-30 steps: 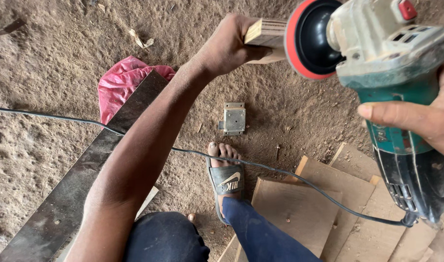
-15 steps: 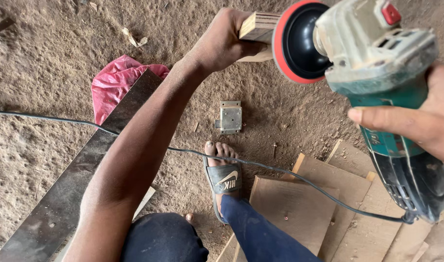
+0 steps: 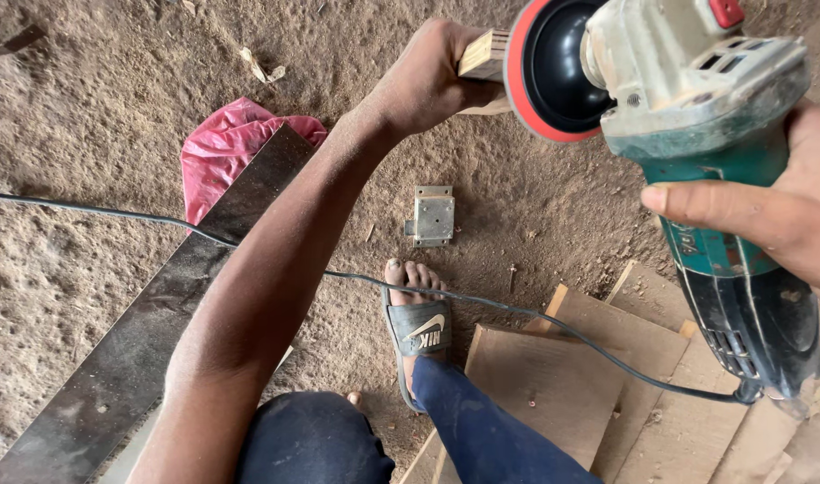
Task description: The person sands the edges and surfaces of a rectangular wooden board using a hand-held power sander, turning the board several times to reach different sides.
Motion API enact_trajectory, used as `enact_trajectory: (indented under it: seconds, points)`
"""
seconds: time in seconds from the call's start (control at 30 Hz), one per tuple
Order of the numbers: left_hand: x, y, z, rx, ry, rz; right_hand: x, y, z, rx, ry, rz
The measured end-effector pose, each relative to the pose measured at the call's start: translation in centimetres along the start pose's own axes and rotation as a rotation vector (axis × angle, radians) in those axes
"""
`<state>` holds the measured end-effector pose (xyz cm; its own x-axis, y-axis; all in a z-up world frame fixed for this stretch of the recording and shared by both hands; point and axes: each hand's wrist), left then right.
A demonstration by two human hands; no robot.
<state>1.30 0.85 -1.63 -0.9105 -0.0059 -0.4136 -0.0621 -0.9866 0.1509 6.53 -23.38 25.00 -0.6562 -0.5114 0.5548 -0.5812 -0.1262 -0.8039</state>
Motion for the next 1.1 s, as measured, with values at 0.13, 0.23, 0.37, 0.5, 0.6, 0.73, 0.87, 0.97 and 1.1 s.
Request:
enact_trajectory:
  seconds: [0.13, 0.23, 0.37, 0.5, 0.6, 0.73, 0.87, 0.97, 1.1]
  points:
    - [-0.1, -0.1, 0.5, 0.000, 0.020, 0.010, 0.2, -0.2, 0.5, 0.038, 0.046, -0.046]
    - [0.0, 0.1, 0.3, 0.037, 0.003, -0.004, 0.5, 0.0, 1.0, 0.043, 0.054, -0.046]
    - [0.3, 0.0, 0.0, 0.004, -0.033, 0.002, 1.0, 0.0, 1.5, 0.024, 0.059, -0.027]
    - [0.3, 0.1, -0.2, -0.021, -0.018, 0.012, 1.5, 0.0, 2.3, 0.017, 0.111, -0.034]
    - [0.2, 0.0, -0.4, 0.006, -0.086, 0.006, 1.8, 0.1, 3.6, -0.017, 0.112, -0.019]
    - [0.3, 0.0, 0.1, -0.004, -0.090, 0.016, 1.9, -0.1, 3.5, -0.015, 0.095, -0.020]
    - [0.2, 0.1, 0.5, 0.031, -0.055, 0.009, 1.8, -0.6, 0.8, 0.064, -0.009, -0.080]
    - [0.4, 0.0, 0.8, 0.094, 0.084, -0.005, 1.2, -0.4, -0.7, 0.071, -0.060, -0.052]
    - [0.3, 0.1, 1.0, 0.086, 0.073, 0.000, 1.1, -0.3, -0.7, 0.051, -0.022, -0.034]
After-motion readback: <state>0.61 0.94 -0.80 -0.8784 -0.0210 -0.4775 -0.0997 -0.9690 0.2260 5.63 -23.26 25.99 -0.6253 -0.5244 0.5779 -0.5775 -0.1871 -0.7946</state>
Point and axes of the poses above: each hand's wrist, its own x-axis away from the middle knuckle, its own y-axis out of the palm, z = x × y, and after that the axes turned 15 degrees about x, right-handed
